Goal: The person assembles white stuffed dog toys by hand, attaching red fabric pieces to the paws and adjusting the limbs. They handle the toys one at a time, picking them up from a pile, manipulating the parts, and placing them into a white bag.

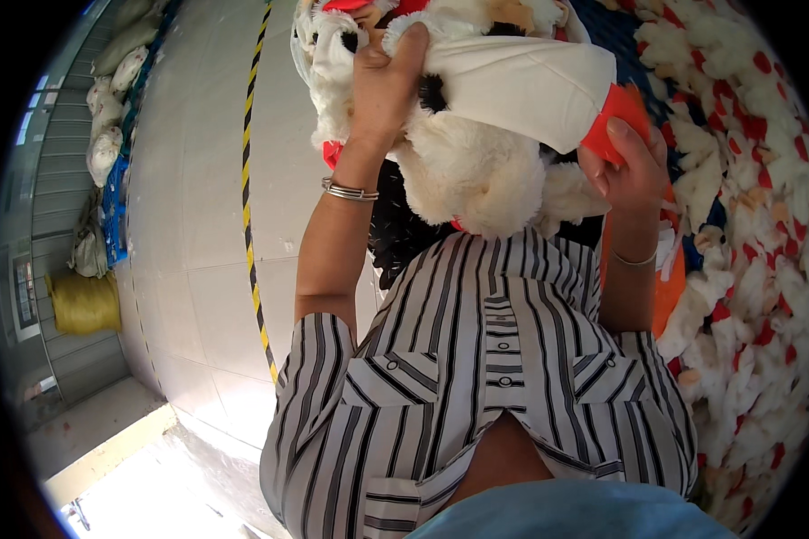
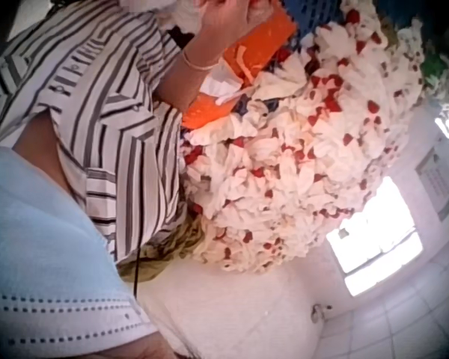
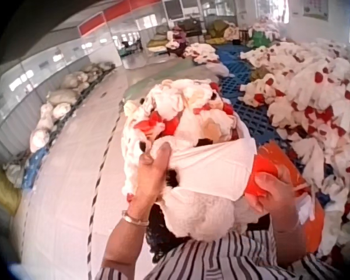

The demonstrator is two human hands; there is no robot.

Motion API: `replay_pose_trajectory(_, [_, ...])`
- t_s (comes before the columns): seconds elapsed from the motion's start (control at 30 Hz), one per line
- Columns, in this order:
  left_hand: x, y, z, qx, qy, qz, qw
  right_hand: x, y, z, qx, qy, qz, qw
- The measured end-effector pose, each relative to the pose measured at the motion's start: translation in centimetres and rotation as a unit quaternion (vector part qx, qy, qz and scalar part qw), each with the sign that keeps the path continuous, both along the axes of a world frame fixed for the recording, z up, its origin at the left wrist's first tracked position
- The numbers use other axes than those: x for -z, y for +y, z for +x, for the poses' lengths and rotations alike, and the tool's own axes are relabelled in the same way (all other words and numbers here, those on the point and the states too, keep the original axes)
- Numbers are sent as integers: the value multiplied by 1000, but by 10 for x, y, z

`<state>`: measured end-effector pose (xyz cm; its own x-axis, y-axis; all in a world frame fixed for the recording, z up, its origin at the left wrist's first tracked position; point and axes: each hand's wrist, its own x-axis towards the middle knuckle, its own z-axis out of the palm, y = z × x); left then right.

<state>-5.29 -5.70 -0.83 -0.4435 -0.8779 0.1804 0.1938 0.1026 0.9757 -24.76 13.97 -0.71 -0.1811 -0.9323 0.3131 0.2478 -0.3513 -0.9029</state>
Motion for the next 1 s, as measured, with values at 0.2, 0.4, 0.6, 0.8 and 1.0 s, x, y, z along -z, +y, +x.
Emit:
replay_pose_trajectory(0.2, [-31,-8,-4,66,15,111,991,42,-27,-30,91,-68,47,992])
replay_pose_trajectory(0.4, [-21,0,0,85,43,102,990,68,-39,-39,80,-57,73,992])
replay_pose_trajectory(0.6, [-2,6,13,183,-218,-18,959,79,-46,-38,80,-152,67,983])
replay_pose_trajectory(0.8, [12,-3,30,233,-196,42,952,66,-31,-39,91,-135,52,985])
replay_pose_trajectory(1.0, [0,2,39,299,-185,35,936,63,-33,-41,85,-160,39,983])
